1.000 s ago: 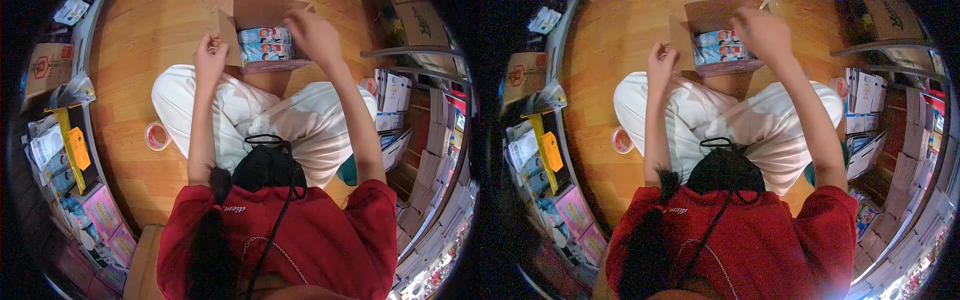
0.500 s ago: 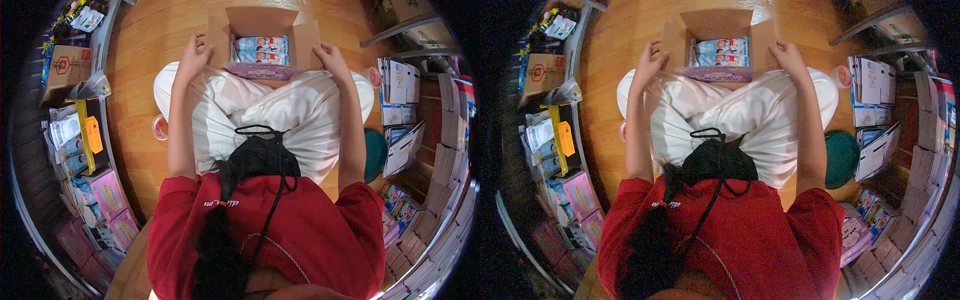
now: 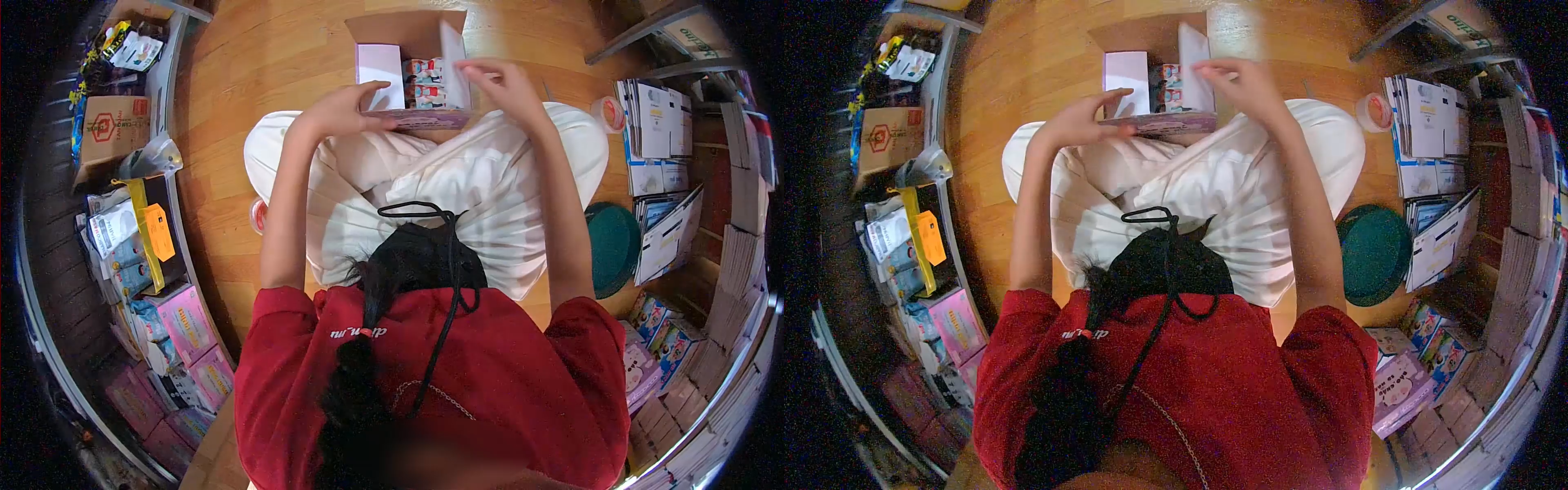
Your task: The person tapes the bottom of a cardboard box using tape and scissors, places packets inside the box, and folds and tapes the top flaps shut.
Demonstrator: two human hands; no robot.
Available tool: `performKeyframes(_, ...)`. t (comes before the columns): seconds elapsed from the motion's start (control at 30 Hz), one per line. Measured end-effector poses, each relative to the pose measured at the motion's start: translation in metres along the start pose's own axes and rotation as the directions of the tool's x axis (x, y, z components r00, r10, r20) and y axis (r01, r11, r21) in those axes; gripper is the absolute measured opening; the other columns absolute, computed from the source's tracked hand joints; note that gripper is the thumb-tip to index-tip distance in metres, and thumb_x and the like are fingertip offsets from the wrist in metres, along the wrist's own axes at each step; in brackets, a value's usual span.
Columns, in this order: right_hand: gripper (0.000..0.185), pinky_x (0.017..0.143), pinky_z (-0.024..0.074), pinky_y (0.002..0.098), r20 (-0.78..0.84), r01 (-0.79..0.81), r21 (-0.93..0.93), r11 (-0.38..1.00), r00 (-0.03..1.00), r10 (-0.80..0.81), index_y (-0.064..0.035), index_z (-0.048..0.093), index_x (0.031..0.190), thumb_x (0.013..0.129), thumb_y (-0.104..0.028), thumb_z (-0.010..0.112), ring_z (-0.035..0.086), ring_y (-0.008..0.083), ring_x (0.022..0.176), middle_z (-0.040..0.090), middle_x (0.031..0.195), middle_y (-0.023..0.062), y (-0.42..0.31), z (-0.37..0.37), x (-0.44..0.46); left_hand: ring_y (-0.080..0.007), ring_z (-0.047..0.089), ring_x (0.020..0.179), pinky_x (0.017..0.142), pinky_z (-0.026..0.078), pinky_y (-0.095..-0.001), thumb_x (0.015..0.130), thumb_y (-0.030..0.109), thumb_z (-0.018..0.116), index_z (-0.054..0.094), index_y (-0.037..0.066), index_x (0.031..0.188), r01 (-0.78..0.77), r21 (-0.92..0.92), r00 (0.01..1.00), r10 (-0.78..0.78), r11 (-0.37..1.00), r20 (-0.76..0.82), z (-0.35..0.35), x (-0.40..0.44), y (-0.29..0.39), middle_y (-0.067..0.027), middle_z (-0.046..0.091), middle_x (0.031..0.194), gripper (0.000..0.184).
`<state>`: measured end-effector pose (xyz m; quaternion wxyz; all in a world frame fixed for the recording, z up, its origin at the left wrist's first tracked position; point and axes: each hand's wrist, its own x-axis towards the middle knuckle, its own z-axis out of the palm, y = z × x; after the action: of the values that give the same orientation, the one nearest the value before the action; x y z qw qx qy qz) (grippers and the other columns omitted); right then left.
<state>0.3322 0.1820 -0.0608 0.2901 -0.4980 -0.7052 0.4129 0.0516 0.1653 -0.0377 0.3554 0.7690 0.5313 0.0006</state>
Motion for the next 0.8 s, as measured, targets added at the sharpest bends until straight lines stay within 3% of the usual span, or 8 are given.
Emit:
performKeyframes(0.03, 0.037, 0.085, 0.0424, 0.0315, 0.07, 0.077, -0.035, 0.996, 0.995, -0.074, -0.0046, 0.066, 0.101, 0.091, -0.034, 0.046, 0.059, 0.0209, 0.094, 0.064, 0.104, 0.0096, 0.01, 0.005, 0.003, -0.0319, 0.053, 0.109, 0.091, 0.042, -0.0387, 0.077, 0.041, 0.064, 0.045, 0.01, 0.129, 0.004, 0.032, 1.0, -0.004, 0.999, -0.011, 0.002, 0.005, -0.004, -0.0201, 0.056, 0.115, 0.063)
performKeyframes(0.13, 0.044, 0.091, 0.0395, 0.0329, 0.143, 0.142, -0.197, 0.97, 0.983, -0.115, -0.0039, 0.065, 0.102, 0.092, -0.039, 0.04, 0.057, 0.0258, 0.101, 0.062, 0.108, 0.0131, 0.021, 0.013, 0.007, -0.0295, 0.056, 0.104, 0.085, 0.046, -0.0374, 0.075, 0.036, 0.068, 0.043, 0.013, 0.129, -0.059, 0.01, 0.993, 0.06, 0.998, -0.106, 0.004, 0.009, -0.008, -0.0184, 0.057, 0.114, 0.064)
performKeyframes(0.23, 0.051, 0.095, 0.037, 0.0339, 0.107, -0.009, -0.074, 0.997, 0.994, 0.017, -0.0041, 0.065, 0.102, 0.093, -0.044, 0.034, 0.054, 0.0291, 0.105, 0.06, 0.111, 0.0144, 0.015, 0.009, 0.005, -0.0336, 0.062, 0.087, 0.072, 0.049, -0.039, 0.068, 0.041, 0.07, 0.047, 0.015, 0.125, -0.062, 0.064, 0.956, 0.078, 0.996, -0.284, 0.003, 0.006, 0.001, -0.0179, 0.064, 0.098, 0.067)
performKeyframes(0.33, 0.045, 0.094, 0.0377, 0.0344, -0.015, -0.228, -0.112, 0.967, 0.974, 0.228, -0.0022, 0.061, 0.107, 0.092, -0.039, 0.041, 0.054, 0.0297, 0.106, 0.061, 0.107, 0.0167, -0.002, 0.007, 0.002, -0.0325, 0.061, 0.088, 0.073, 0.048, -0.0395, 0.066, 0.04, 0.072, 0.047, 0.013, 0.122, 0.035, 0.133, 0.947, 0.01, 0.991, -0.321, 0.006, 0.013, 0.002, -0.0152, 0.064, 0.095, 0.067)
performKeyframes(0.47, 0.038, 0.087, 0.0434, 0.0402, -0.268, 0.076, -0.077, 0.994, 0.959, -0.094, -0.0025, 0.057, 0.111, 0.087, -0.03, 0.049, 0.057, 0.0353, 0.097, 0.06, 0.104, 0.0211, 0.01, 0.014, 0.009, -0.0333, 0.055, 0.097, 0.08, 0.045, -0.0392, 0.06, 0.037, 0.076, 0.046, 0.009, 0.121, -0.004, 0.223, 0.845, 0.123, 0.975, -0.52, 0.026, 0.025, -0.014, -0.0162, 0.057, 0.103, 0.073)
performKeyframes(0.63, 0.037, 0.081, 0.0465, 0.0378, -0.506, 0.324, -0.4, 0.857, 0.702, -0.501, -0.0047, 0.06, 0.109, 0.085, -0.031, 0.052, 0.061, 0.0334, 0.087, 0.061, 0.101, 0.0199, -0.005, 0.007, 0.046, -0.0383, 0.041, 0.115, 0.09, 0.039, -0.0467, 0.053, 0.041, 0.078, 0.035, 0.006, 0.131, 0.029, 0.283, 0.662, 0.194, 0.959, -0.724, 0.039, 0.024, -0.016, -0.0217, 0.037, 0.128, 0.095)
performKeyframes(0.73, 0.065, 0.099, 0.0331, 0.036, -0.357, 0.243, -0.21, 0.947, 0.882, -0.306, -0.0025, 0.029, 0.134, 0.079, -0.015, 0.062, 0.044, 0.0302, 0.12, 0.052, 0.117, 0.0212, -0.009, 0.004, 0.069, -0.0395, 0.031, 0.124, 0.095, 0.032, -0.0563, 0.051, 0.044, 0.078, 0.021, 0.009, 0.139, 0.082, 0.339, 0.637, 0.212, 0.937, -0.741, 0.04, 0.023, -0.01, -0.0213, 0.024, 0.139, 0.11)
performKeyframes(0.8, 0.04, 0.088, 0.041, 0.0345, -0.196, 0.191, -0.197, 0.962, 0.953, -0.23, -0.0071, 0.051, 0.118, 0.085, -0.029, 0.053, 0.053, 0.0265, 0.106, 0.059, 0.11, 0.0142, 0.002, 0.004, 0.075, -0.0383, 0.026, 0.128, 0.096, 0.027, -0.0608, 0.053, 0.045, 0.076, 0.015, 0.012, 0.142, 0.116, 0.353, 0.667, 0.19, 0.928, -0.72, 0.039, 0.023, -0.008, -0.0191, 0.017, 0.144, 0.112)
